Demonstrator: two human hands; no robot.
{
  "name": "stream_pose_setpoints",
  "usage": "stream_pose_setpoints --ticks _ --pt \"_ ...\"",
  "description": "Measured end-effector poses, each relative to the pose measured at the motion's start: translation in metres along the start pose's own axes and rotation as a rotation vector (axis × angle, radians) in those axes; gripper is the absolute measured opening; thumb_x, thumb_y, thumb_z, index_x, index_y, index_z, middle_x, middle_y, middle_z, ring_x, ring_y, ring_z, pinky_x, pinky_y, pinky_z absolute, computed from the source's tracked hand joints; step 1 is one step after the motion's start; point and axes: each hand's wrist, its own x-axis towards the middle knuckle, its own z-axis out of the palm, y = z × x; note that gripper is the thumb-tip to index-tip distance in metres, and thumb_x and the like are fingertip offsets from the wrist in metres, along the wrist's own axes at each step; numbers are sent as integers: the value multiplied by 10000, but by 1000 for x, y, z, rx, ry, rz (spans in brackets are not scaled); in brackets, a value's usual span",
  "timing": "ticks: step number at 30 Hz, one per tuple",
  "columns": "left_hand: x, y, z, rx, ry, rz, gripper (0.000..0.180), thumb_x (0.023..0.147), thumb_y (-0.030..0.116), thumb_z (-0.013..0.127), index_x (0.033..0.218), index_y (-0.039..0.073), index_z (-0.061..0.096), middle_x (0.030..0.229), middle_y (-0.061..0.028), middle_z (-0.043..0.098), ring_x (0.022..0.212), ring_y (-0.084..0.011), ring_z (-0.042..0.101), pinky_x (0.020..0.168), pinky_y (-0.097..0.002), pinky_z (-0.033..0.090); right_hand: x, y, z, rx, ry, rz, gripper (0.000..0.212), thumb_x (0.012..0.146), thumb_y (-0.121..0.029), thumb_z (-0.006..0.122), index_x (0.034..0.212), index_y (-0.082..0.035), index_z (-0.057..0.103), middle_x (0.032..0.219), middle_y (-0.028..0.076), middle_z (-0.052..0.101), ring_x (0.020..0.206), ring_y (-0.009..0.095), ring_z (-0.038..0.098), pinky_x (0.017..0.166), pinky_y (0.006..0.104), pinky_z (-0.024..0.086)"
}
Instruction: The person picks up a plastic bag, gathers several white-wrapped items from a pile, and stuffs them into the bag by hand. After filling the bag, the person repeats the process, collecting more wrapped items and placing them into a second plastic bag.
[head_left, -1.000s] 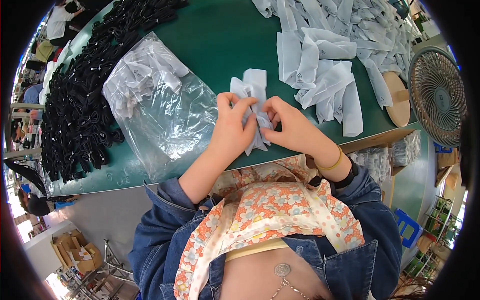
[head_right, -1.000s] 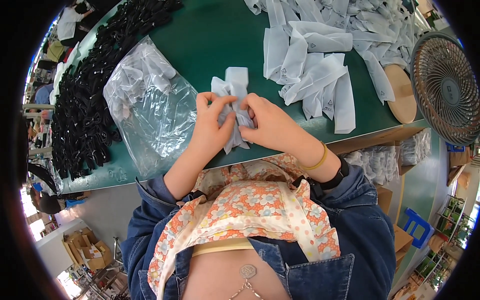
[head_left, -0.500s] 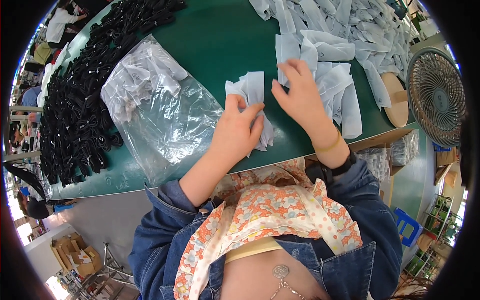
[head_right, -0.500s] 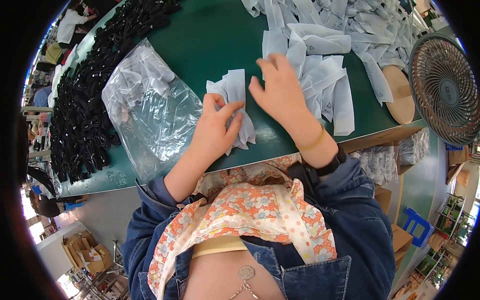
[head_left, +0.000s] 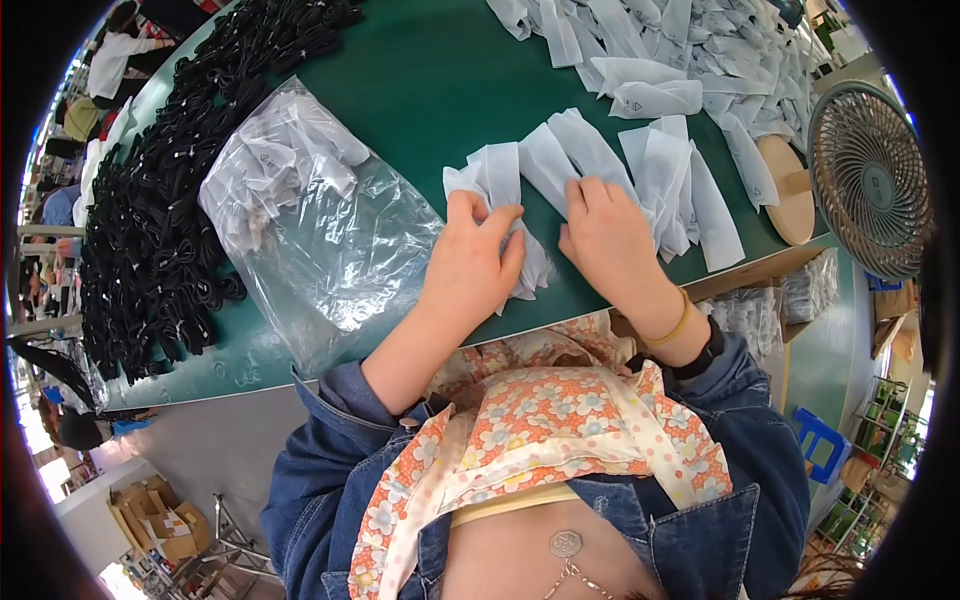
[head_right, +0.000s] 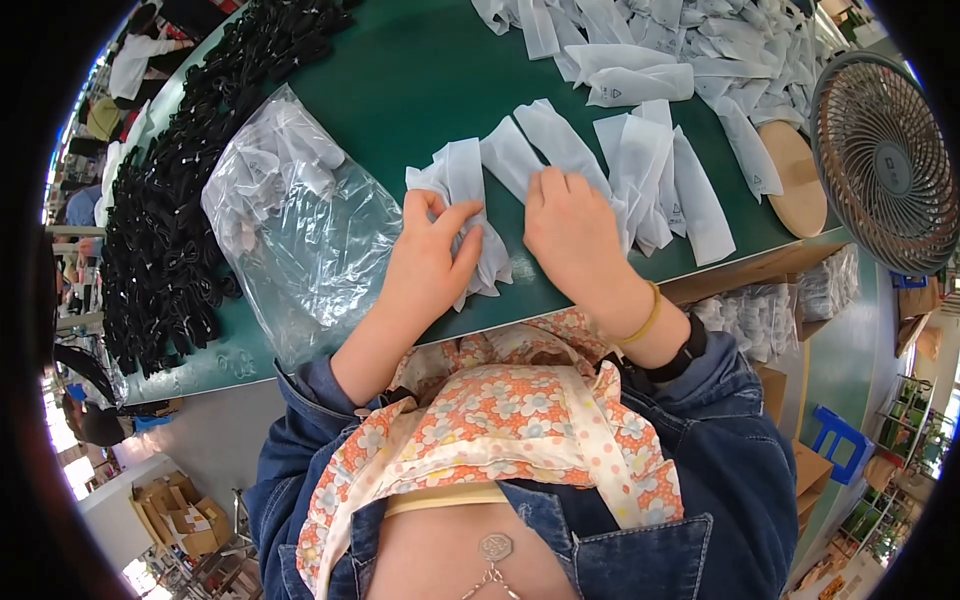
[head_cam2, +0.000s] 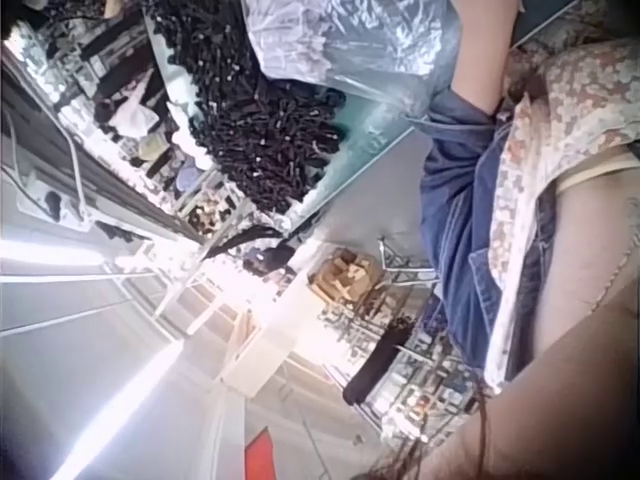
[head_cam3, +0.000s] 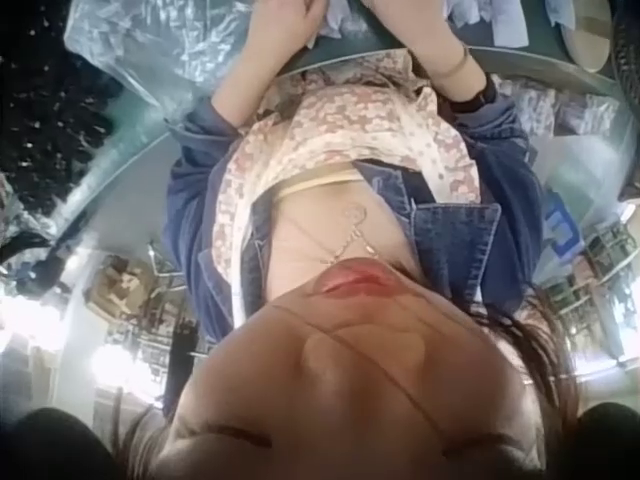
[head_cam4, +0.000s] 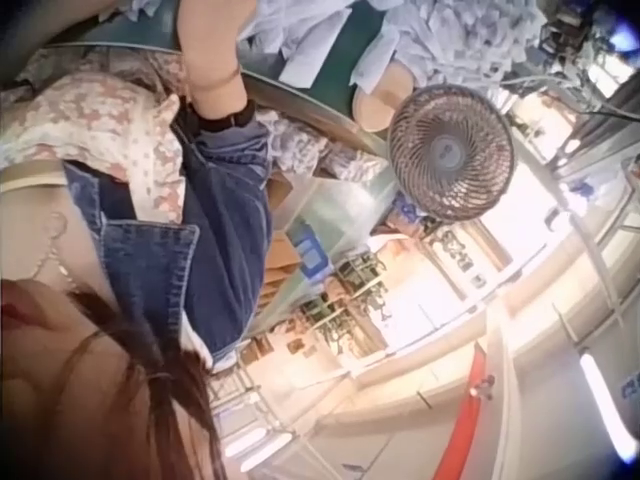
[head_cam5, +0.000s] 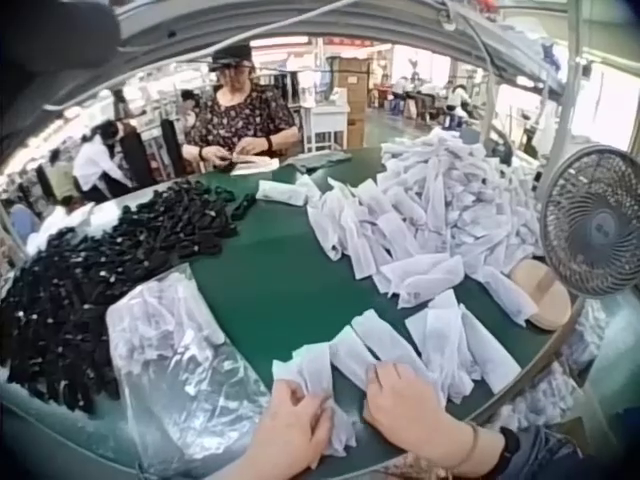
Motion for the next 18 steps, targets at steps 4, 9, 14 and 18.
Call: stream_pose_setpoints --ticks 4,9,14,18 --pt "-1 1 2 18 -21 -12 285 811 105 628 1094 69 631 958 -164 421 743 -320 554 666 -378 503 8 7 3 32 -100 72 348 705 -75 640 1025 44 576 919 149 563 828 284 576 706 363 499" --pt "1 1 -1 117 -49 56 381 841 122 593 1221 143 592 981 -161 427 726 -313 564 675 -382 506 3 -17 0 433 -139 93 368 732 -98 653 1057 53 572 890 157 579 803 282 581 695 371 498" --pt "2 -3 -3 189 -144 82 442 814 128 594 1251 189 576 983 -166 440 722 -324 564 684 -393 518 6 10 -19 683 -15 128 364 760 -98 644 1088 40 569 831 164 599 763 324 592 677 393 498" --pt "1 1 -3 202 -152 76 457 811 124 589 1262 195 572 980 -166 443 718 -323 563 675 -397 520 5 36 -1 14 91 192 327 777 -104 621 1068 42 581 831 173 610 772 342 600 679 398 499"
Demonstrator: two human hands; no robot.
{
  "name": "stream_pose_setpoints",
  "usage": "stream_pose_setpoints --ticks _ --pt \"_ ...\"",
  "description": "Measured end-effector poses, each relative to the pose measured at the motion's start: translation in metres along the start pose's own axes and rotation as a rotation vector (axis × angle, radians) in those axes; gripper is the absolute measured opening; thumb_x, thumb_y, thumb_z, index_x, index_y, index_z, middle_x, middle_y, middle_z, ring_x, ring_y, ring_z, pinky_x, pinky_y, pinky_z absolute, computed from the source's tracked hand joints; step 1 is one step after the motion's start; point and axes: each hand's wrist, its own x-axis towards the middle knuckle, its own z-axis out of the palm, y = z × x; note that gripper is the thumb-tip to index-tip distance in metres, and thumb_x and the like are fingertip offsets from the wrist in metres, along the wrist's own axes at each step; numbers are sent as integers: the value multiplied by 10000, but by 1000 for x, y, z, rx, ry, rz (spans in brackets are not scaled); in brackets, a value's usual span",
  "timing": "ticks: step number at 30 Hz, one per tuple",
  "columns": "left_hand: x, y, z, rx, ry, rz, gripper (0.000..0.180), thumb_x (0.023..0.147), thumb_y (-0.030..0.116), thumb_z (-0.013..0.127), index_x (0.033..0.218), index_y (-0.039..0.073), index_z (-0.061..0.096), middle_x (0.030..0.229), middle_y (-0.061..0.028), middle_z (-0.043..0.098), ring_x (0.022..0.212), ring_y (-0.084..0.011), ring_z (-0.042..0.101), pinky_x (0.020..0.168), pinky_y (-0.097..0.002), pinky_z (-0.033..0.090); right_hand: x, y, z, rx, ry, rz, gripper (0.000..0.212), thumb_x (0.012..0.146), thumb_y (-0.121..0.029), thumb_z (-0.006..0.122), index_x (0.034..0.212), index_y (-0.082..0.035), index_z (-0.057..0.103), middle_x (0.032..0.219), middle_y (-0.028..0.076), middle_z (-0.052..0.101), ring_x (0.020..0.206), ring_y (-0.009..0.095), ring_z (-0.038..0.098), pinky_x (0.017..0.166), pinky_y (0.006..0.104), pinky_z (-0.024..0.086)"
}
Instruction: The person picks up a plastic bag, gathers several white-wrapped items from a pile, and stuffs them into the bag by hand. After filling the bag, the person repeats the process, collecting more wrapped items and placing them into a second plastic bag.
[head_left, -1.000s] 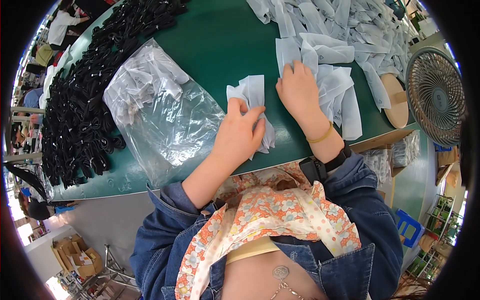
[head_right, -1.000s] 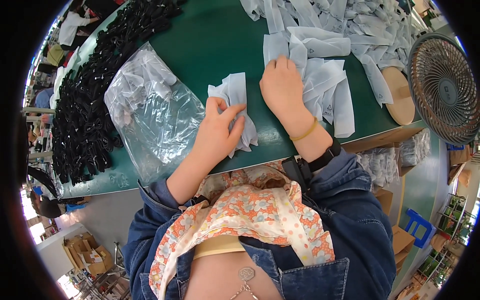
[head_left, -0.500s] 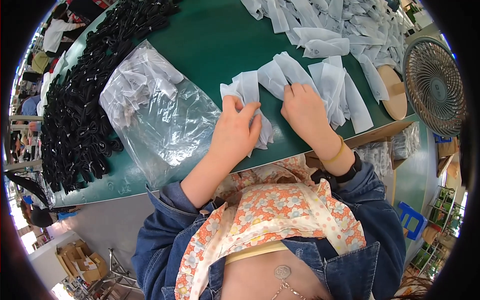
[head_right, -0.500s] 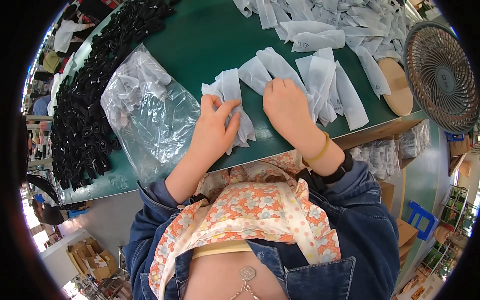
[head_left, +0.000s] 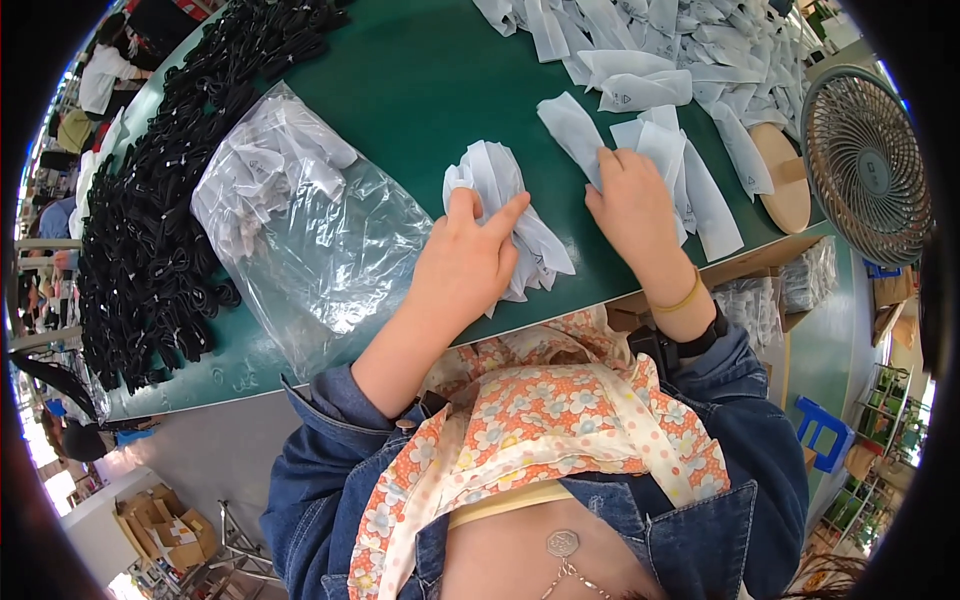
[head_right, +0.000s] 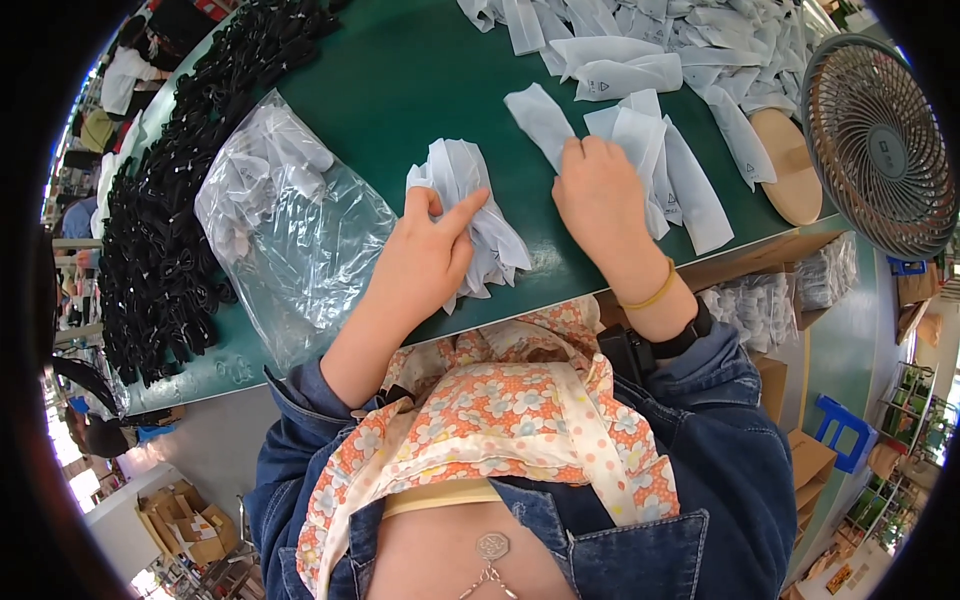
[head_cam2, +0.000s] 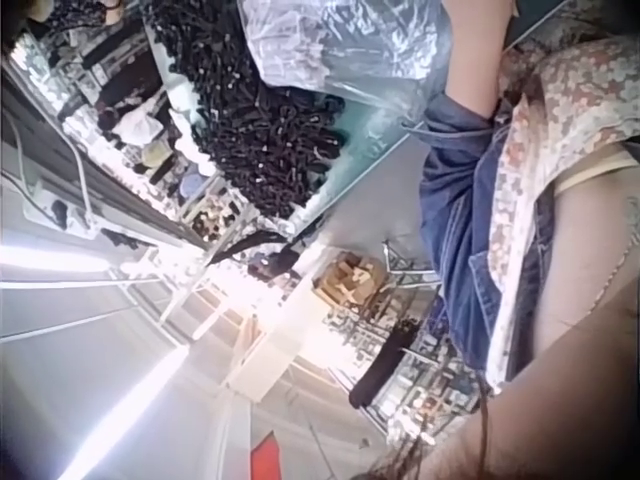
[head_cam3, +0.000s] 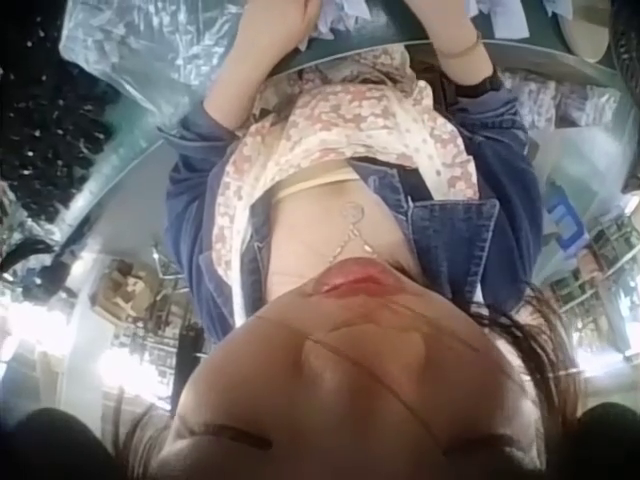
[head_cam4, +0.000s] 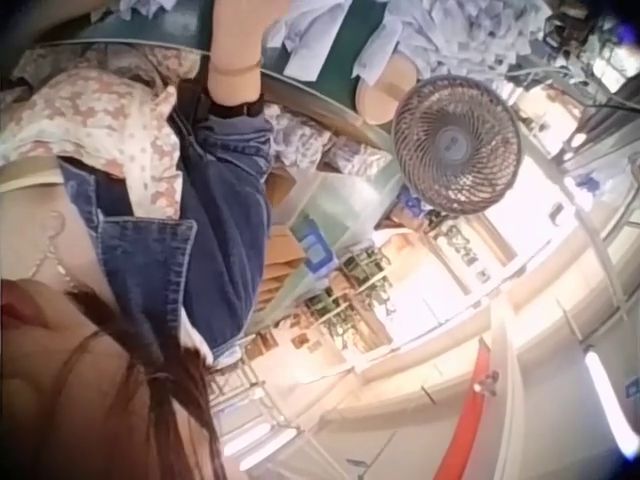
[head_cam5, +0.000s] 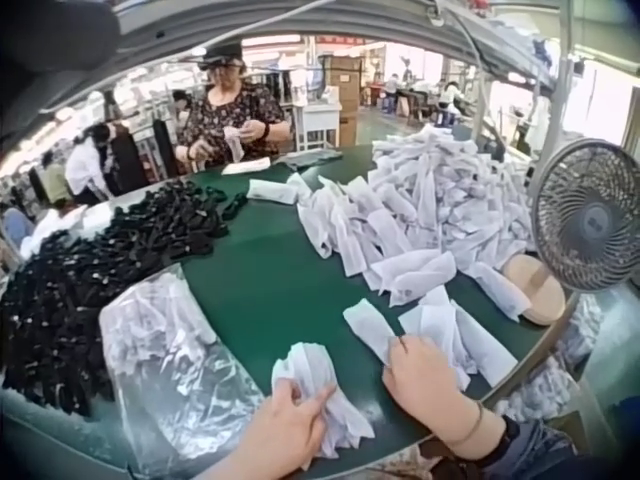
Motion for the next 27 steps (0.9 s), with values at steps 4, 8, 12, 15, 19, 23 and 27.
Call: stream_pose_setpoints --ticks 4,8,12,15,19,23,27 --pt "0 -3 4 19 39 2 464 802 123 588 1258 213 578 976 -164 449 684 -318 564 634 -401 523 -6 -29 -11 223 -273 132 292 786 -117 609 1027 48 601 875 179 605 829 342 594 714 398 491" --pt "4 4 -1 109 7 31 476 781 137 598 1243 251 588 963 -156 458 616 -308 569 565 -393 526 -12 -37 -3 501 -266 37 266 795 -128 598 999 41 620 867 179 600 816 346 590 707 405 486" --pt "9 8 -1 237 -45 26 498 757 158 611 1236 292 589 946 -145 467 547 -297 571 502 -380 523 -9 -38 -6 541 -365 17 242 804 -141 602 977 28 621 856 180 591 816 345 589 702 401 484" --pt "12 10 -2 289 -65 26 509 746 167 617 1234 307 588 935 -140 469 523 -291 574 479 -373 522 -18 -37 -26 430 -246 39 222 815 -156 607 954 17 618 855 173 589 815 334 590 701 396 484" --pt "10 9 -5 316 -66 21 510 741 171 620 1231 310 590 926 -136 470 516 -284 580 474 -369 523 -26 -6 -41 112 -218 336 208 818 -170 633 933 2 613 862 159 586 815 326 588 706 393 483" --pt "13 10 -4 304 -74 38 503 741 172 621 1224 309 593 931 -138 469 510 -278 578 478 -367 524 -46 -9 -27 30 -114 251 250 793 -180 681 964 -13 605 866 153 586 814 336 587 719 397 484" --pt "13 7 -3 309 -63 40 498 737 177 622 1217 307 597 940 -138 466 500 -275 574 480 -365 526 -46 -27 -21 265 -52 108 294 763 -149 701 999 -14 591 881 159 588 836 359 581 741 407 484"
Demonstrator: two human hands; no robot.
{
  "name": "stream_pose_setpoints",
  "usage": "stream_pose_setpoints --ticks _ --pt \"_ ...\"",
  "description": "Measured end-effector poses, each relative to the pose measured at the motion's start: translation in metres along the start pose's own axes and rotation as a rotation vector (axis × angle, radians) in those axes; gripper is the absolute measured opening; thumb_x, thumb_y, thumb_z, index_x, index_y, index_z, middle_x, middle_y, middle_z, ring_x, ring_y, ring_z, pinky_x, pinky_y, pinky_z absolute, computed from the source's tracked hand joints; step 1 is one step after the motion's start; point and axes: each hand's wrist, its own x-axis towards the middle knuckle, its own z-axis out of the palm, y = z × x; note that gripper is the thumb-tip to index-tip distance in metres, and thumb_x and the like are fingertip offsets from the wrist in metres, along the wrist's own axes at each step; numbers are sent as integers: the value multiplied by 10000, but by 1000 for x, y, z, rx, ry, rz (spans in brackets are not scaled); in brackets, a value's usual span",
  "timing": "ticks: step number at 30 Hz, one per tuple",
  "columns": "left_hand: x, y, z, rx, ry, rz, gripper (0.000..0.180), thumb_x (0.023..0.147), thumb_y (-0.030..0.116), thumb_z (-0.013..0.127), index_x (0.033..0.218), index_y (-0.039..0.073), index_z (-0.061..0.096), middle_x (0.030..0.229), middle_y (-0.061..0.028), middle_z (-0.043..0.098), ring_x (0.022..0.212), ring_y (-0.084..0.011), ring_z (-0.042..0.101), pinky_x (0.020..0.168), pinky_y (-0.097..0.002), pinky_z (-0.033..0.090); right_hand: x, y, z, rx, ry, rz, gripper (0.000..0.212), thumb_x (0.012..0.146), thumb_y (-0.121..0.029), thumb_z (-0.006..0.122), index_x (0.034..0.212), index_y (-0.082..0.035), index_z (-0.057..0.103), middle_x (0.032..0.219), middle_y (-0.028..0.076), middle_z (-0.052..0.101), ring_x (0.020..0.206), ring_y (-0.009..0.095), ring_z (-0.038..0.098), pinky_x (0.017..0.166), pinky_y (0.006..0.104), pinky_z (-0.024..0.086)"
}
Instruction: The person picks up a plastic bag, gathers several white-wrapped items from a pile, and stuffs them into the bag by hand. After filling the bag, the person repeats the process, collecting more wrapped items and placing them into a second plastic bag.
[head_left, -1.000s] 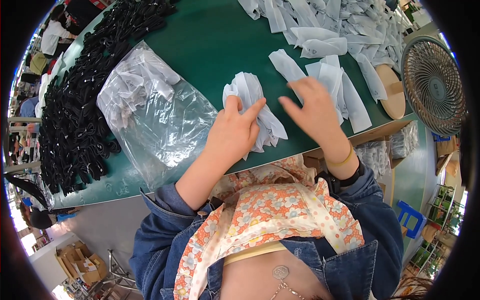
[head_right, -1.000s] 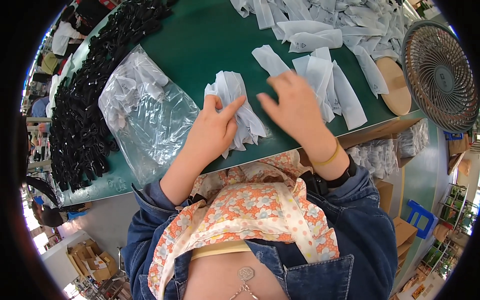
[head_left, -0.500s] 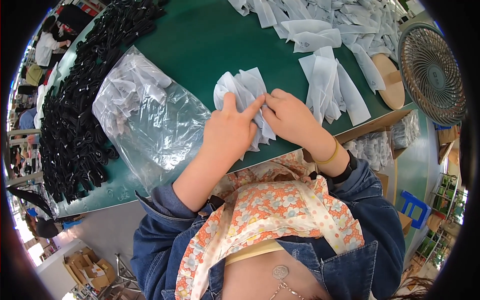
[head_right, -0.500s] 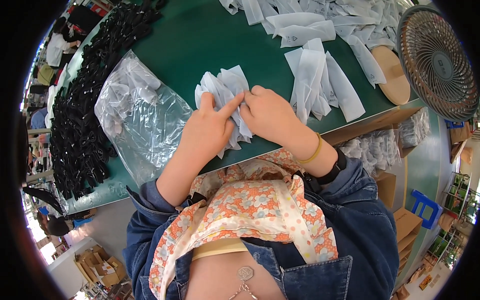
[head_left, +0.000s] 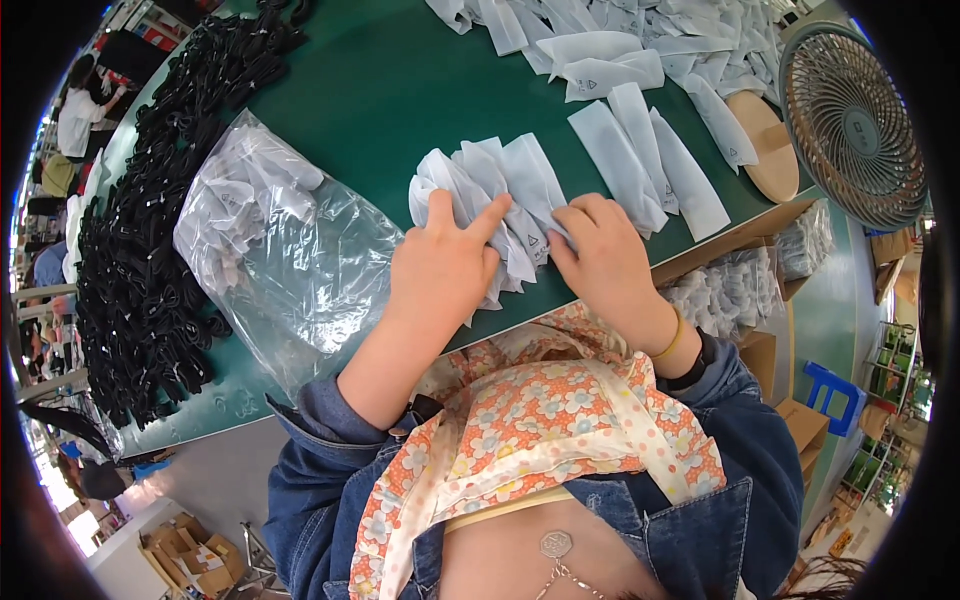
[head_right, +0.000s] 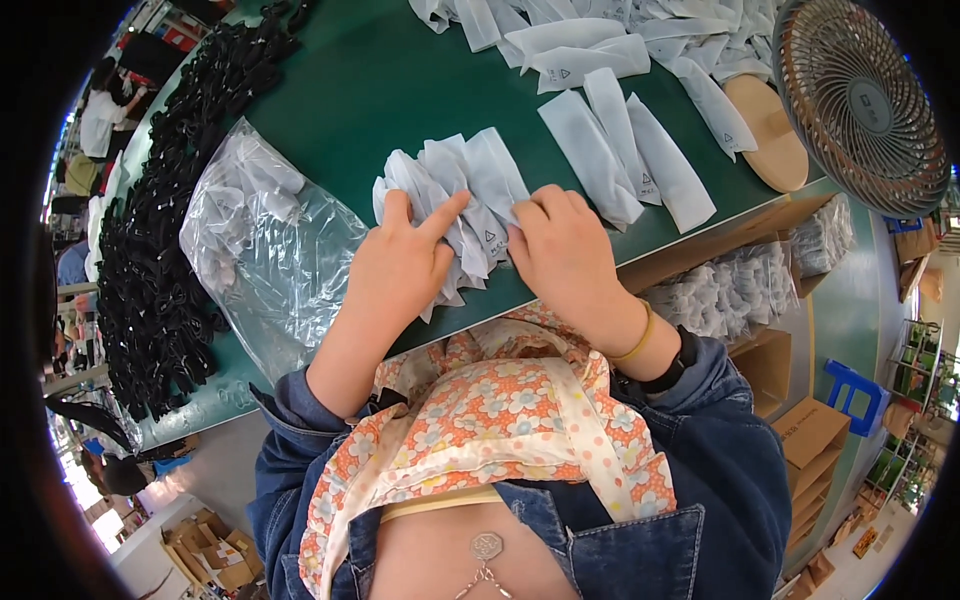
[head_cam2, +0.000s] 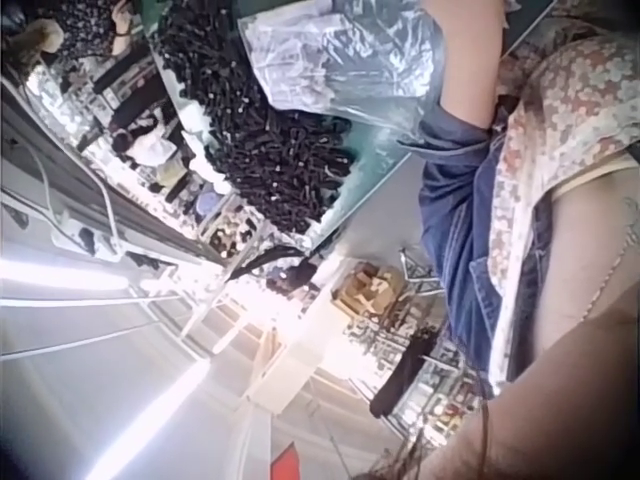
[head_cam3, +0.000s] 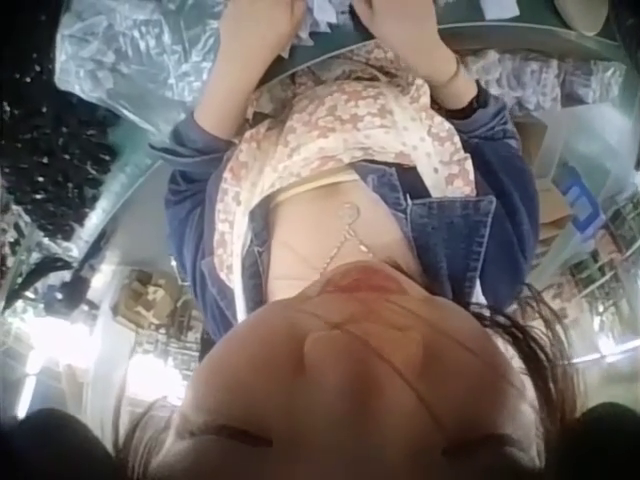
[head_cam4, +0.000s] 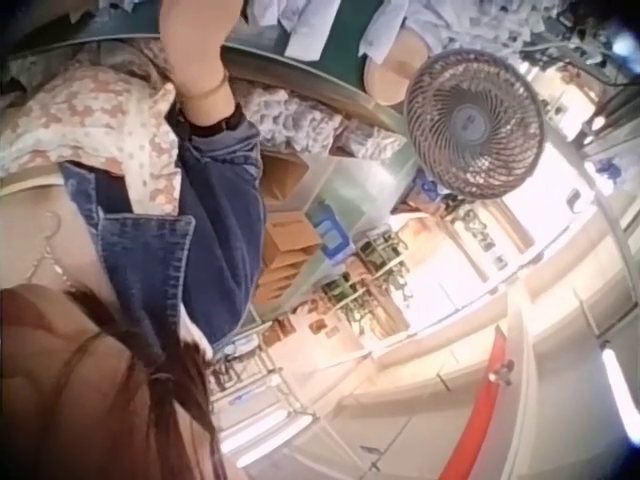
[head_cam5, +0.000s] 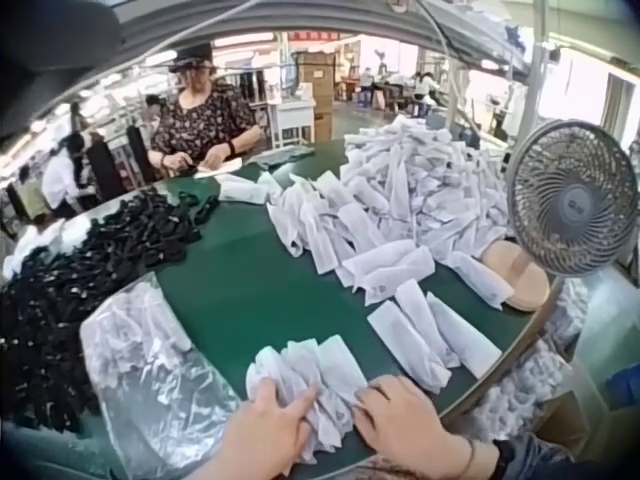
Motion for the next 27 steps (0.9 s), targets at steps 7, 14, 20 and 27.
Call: stream_pose_setpoints --ticks 7,14,20,27 --pt "-4 -1 -6 -9 -63 -20 490 780 151 604 1259 249 571 991 -149 471 586 -285 594 561 -351 532 38 6 11 292 -270 330 412 767 -134 674 1132 3 540 966 170 586 909 365 574 791 394 476" --pt "-41 -42 -12 -1119 -8 -395 285 863 14 544 1148 24 531 1076 -154 472 831 -226 594 726 -307 487 29 -19 4 438 -414 77 752 753 -268 695 1370 16 371 1135 260 512 1035 386 541 856 404 452" --pt "-42 -40 0 -1024 -35 -297 229 827 -15 577 1050 14 533 1062 -136 470 817 -198 587 714 -308 485 27 -66 8 -61 -437 -36 966 629 -383 748 1406 12 331 1272 331 379 1147 470 432 928 500 388" --pt "-31 -41 -28 -277 -74 102 509 678 136 762 1133 62 545 1139 -144 473 982 -295 574 875 -412 483 41 -27 5 54 -514 -324 989 536 -351 761 1396 -33 388 1348 288 351 1222 457 373 980 497 341"
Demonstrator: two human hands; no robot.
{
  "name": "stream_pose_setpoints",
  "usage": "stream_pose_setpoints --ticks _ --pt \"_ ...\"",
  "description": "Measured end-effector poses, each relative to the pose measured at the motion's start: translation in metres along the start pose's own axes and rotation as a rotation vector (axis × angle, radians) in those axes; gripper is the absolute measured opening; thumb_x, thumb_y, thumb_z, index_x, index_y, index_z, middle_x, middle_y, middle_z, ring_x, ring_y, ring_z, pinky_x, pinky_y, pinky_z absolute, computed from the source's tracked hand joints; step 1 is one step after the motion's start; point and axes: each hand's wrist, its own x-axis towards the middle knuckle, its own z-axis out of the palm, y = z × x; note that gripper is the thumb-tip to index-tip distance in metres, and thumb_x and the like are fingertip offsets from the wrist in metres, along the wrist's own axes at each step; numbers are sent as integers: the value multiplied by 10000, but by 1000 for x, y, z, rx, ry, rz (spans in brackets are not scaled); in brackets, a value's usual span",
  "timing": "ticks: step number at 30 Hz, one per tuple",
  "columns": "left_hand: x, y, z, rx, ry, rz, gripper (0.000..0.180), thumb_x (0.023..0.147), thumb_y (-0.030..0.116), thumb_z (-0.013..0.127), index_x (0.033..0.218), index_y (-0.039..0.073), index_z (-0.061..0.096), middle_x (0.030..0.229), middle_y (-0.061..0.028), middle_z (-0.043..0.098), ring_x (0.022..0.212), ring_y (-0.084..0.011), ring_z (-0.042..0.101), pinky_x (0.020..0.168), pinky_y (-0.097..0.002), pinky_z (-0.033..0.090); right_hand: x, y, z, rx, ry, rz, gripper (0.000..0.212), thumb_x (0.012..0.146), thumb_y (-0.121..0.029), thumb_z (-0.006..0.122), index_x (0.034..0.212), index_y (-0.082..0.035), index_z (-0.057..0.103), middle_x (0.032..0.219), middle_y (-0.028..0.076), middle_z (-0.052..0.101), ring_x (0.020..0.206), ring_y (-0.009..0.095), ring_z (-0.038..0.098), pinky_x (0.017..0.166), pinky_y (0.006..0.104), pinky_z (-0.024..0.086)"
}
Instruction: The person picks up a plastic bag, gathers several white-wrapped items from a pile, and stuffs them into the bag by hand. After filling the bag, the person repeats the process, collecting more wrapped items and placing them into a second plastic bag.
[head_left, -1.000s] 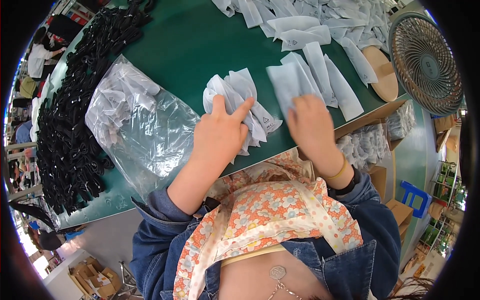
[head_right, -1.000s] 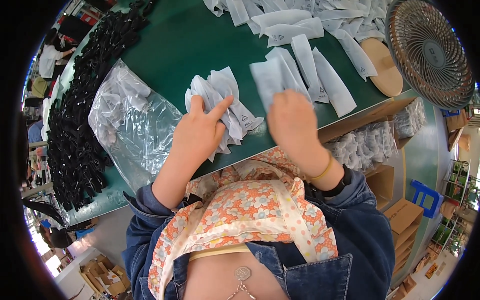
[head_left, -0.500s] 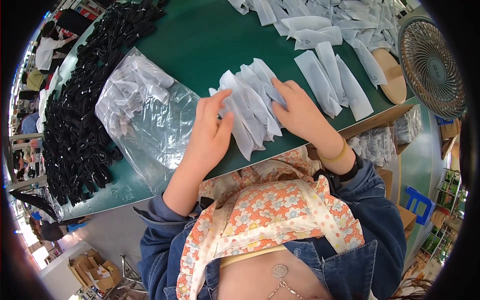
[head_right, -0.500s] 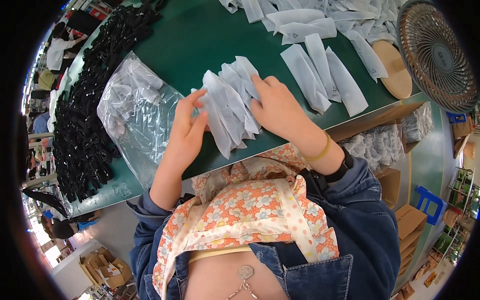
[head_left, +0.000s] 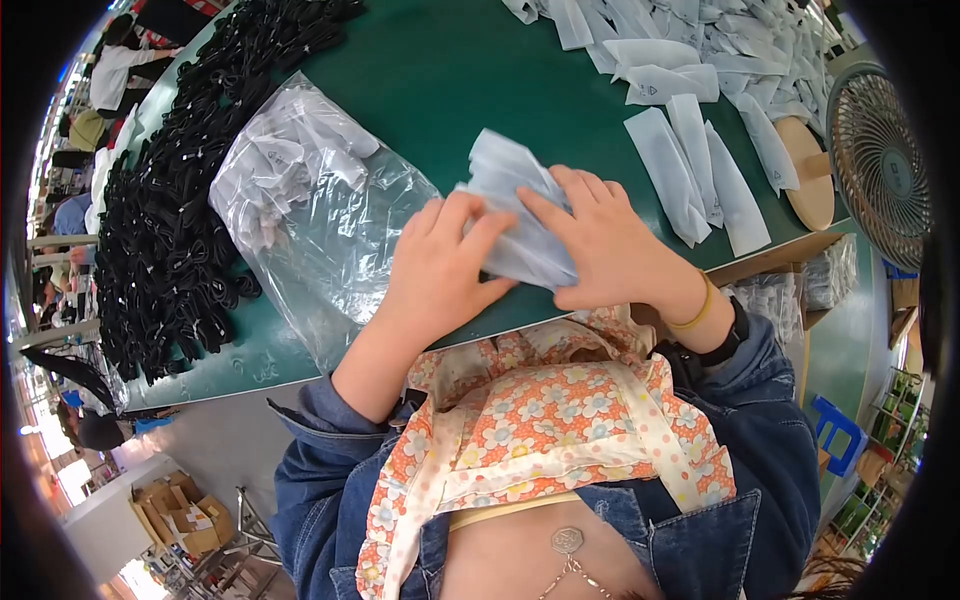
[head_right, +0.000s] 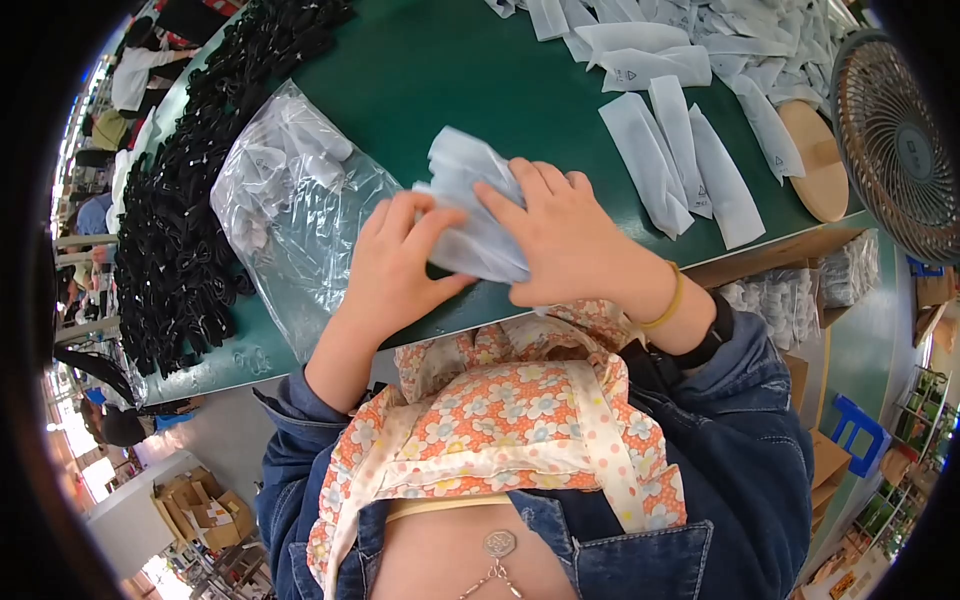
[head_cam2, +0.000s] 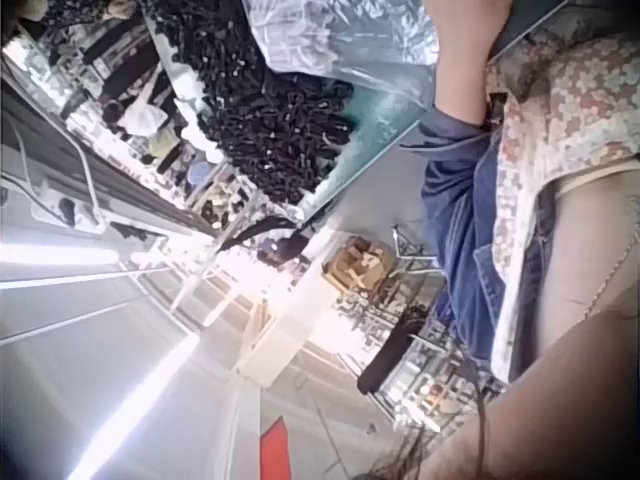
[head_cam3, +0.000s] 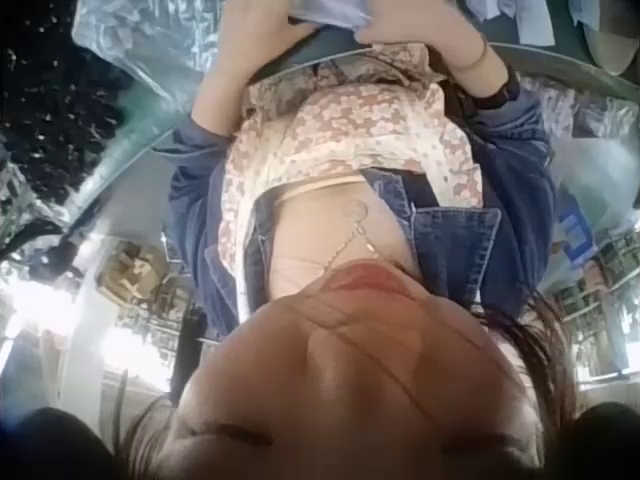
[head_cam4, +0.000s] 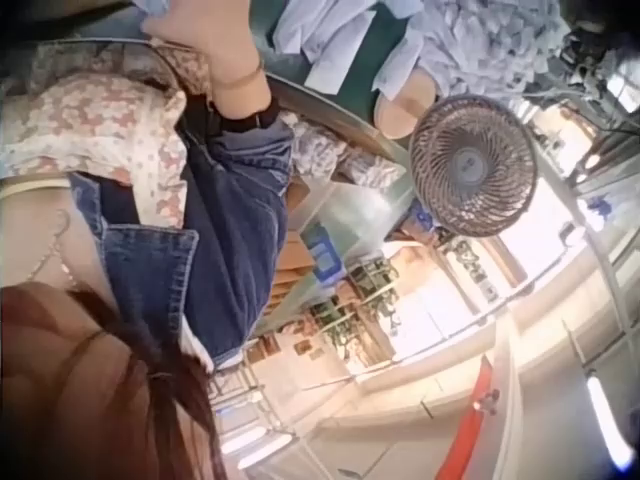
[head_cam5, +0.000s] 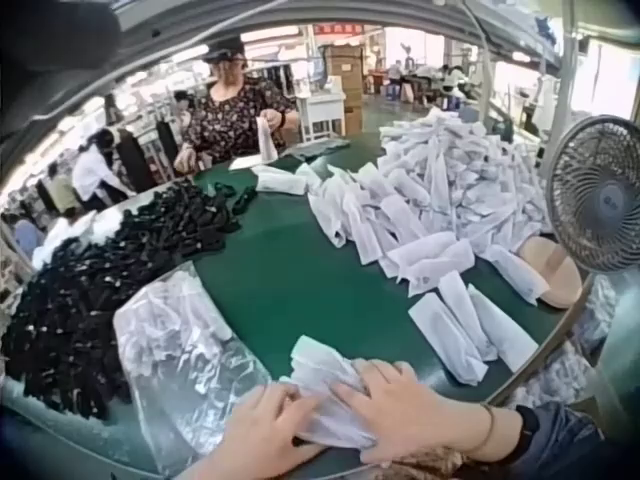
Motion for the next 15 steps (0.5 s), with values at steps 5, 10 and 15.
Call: stream_pose_setpoints --ticks 5,10,15 --pt "23 3 19 94 98 143 882 525 285 839 1298 79 467 1256 -205 422 1164 -410 471 1025 -530 377 -16 14 -18 99 -75 -197 934 512 -328 750 1373 -107 460 1427 246 305 1264 444 347 1016 511 297" --pt "18 -4 38 -198 31 139 969 510 318 839 1347 66 421 1290 -242 390 1211 -443 428 1049 -570 334 -31 6 -11 57 -30 -163 899 510 -302 747 1361 -163 492 1446 236 301 1282 441 329 1043 520 267" --pt "15 1 47 -257 92 151 964 528 314 830 1350 45 406 1293 -252 382 1231 -445 409 1040 -601 323 -33 14 -8 74 -24 -187 870 528 -356 763 1341 -173 513 1450 230 303 1311 443 291 1066 533 243"
